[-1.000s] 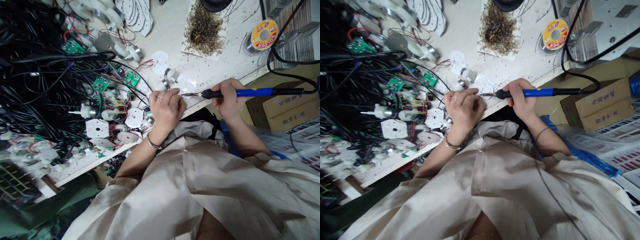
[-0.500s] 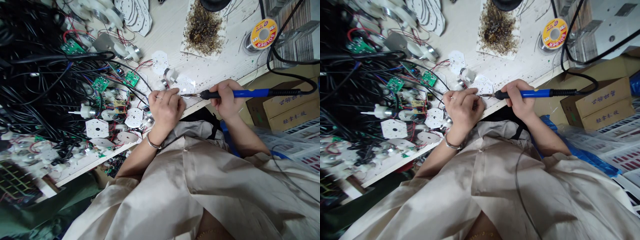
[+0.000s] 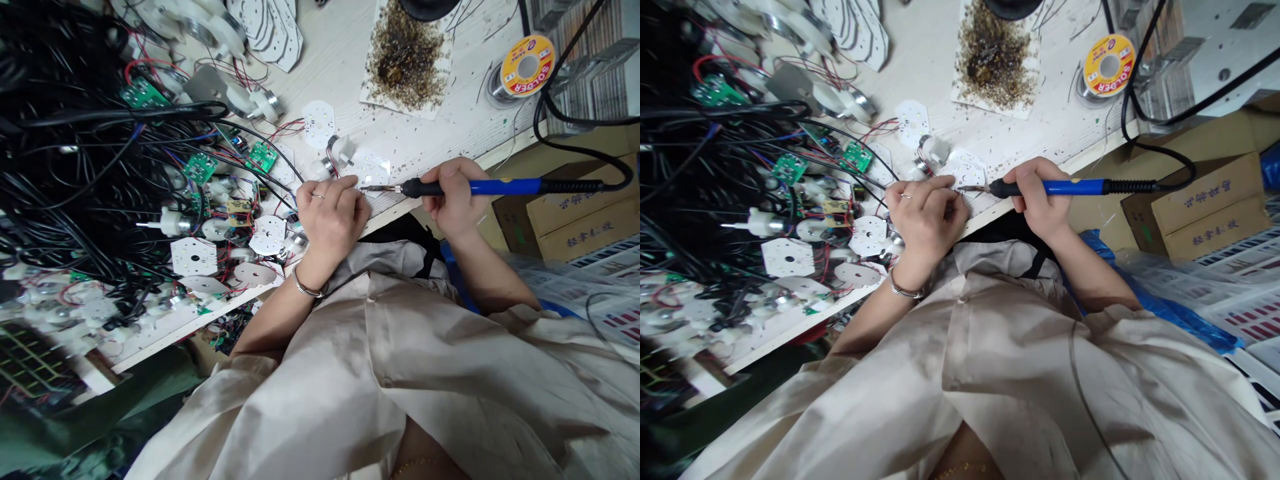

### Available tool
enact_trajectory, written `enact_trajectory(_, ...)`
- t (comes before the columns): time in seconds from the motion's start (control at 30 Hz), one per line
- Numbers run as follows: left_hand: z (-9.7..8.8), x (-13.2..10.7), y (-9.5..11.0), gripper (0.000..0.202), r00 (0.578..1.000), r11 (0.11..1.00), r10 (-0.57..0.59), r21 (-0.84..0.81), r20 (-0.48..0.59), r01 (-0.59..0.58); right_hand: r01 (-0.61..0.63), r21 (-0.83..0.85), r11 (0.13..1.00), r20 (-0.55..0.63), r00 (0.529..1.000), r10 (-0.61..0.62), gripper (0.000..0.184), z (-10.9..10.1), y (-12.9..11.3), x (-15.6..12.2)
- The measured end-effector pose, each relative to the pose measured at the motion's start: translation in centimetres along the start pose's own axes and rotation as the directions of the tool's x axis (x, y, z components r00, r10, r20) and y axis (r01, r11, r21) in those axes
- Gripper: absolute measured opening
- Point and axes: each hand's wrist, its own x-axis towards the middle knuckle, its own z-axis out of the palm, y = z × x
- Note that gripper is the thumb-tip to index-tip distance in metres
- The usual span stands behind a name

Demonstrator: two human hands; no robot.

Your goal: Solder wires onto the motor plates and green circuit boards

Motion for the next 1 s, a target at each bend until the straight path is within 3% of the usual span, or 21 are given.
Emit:
enact_trajectory(0.2, -0.1, 0.1, 0.1, 0.011, 0.999, 0.998, 0.026, 0.057, -0.028, -0.025, 0.048, -0.014, 0.999, -0.092, 0.995, -0.049, 0.042, 0.2, -0.1, 0.0)
enact_trajectory(0.33, -1.0, 0.1, 0.3, 0.006, 0.999, 1.0, 0.0, -0.015, -0.045, -0.001, 0.068, -0.015, 0.998, -0.182, 0.981, -0.07, 0.037, 0.1, -0.2, -0.2)
enact_trajectory(0.43, -2.8, 0.0, 0.1, 0.009, 0.993, 0.998, -0.024, -0.059, -0.111, 0.017, 0.137, -0.01, 0.991, -0.214, 0.967, -0.136, 0.03, 0.0, -0.7, 0.2)
enact_trajectory(0.5, -4.6, -0.4, -0.5, 0.008, 0.977, 0.999, -0.012, -0.039, -0.213, 0.003, 0.195, -0.038, 0.98, -0.205, 0.958, -0.199, 0.021, -0.1, -1.3, 0.8)
enact_trajectory(0.6, -7.4, -2.0, -2.0, 0.014, 0.93, 0.994, 0.109, 0.025, -0.35, -0.107, 0.279, -0.197, 0.94, -0.174, 0.933, -0.314, 0.025, -0.1, -2.5, 2.6)
enact_trajectory(0.67, -8.5, -3.9, -3.1, 0.024, 0.906, 0.967, 0.252, 0.103, -0.339, -0.231, 0.315, -0.337, 0.887, -0.14, 0.915, -0.378, 0.031, 0.1, -3.3, 4.2)
enact_trajectory(0.8, -7.7, -7.9, -4.4, 0.029, 0.863, 0.913, 0.409, 0.146, -0.297, -0.382, 0.35, -0.518, 0.78, -0.098, 0.882, -0.461, 0.032, 1.2, -4.5, 7.7)
enact_trajectory(0.93, -5.5, -9.6, -4.6, 0.026, 0.839, 0.917, 0.396, 0.21, -0.374, -0.34, 0.338, -0.687, 0.644, -0.117, 0.823, -0.557, 0.025, 2.7, -5.6, 10.2)
enact_trajectory(1.0, -4.6, -9.5, -4.6, 0.025, 0.837, 0.931, 0.36, 0.215, -0.411, -0.295, 0.297, -0.722, 0.625, -0.149, 0.815, -0.559, 0.023, 3.1, -5.7, 11.4)
